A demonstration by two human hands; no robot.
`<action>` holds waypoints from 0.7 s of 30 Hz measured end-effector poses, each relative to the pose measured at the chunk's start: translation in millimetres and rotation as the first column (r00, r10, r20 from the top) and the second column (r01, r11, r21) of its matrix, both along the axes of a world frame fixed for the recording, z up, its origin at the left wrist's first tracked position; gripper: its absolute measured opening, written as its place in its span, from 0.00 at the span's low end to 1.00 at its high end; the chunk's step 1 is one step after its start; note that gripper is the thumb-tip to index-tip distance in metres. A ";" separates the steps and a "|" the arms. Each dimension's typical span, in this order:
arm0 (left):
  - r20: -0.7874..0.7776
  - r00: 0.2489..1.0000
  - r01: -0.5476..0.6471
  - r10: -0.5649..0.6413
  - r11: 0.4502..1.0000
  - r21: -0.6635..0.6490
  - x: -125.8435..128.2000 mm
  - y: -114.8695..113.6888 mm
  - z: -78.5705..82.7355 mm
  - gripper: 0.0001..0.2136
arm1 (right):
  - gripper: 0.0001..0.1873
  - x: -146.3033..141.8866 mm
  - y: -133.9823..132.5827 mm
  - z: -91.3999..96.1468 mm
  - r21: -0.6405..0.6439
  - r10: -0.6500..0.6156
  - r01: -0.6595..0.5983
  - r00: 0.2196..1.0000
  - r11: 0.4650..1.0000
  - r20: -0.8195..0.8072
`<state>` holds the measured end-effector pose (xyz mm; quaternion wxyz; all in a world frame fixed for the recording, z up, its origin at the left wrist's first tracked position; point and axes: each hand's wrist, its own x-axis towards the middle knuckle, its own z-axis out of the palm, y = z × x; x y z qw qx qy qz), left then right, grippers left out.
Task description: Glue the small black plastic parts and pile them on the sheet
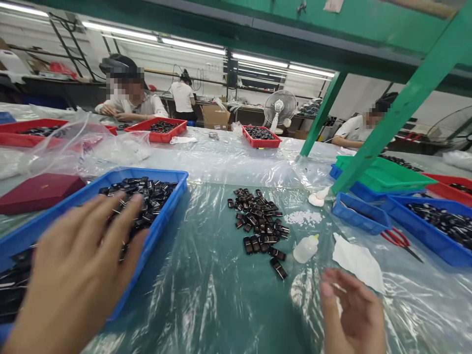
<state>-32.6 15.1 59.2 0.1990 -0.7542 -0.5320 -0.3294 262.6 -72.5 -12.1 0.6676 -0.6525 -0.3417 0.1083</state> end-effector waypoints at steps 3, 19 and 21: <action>-0.054 0.962 0.249 -0.267 0.943 -0.220 31.5 2.8 -26.8 0.18 | 0.33 47.4 23.5 -16.3 -0.021 0.082 -0.081 0.995 0.996 0.059; 0.434 0.820 0.571 -0.373 0.566 -0.595 118.8 33.7 -70.6 0.08 | 0.21 80.7 50.5 -46.1 -0.235 0.413 -0.401 0.911 0.886 0.005; 0.502 0.792 0.610 -0.348 0.497 -0.618 105.0 23.5 -66.0 0.08 | 0.22 81.1 49.3 -46.9 -0.230 0.406 -0.399 0.914 0.888 -0.016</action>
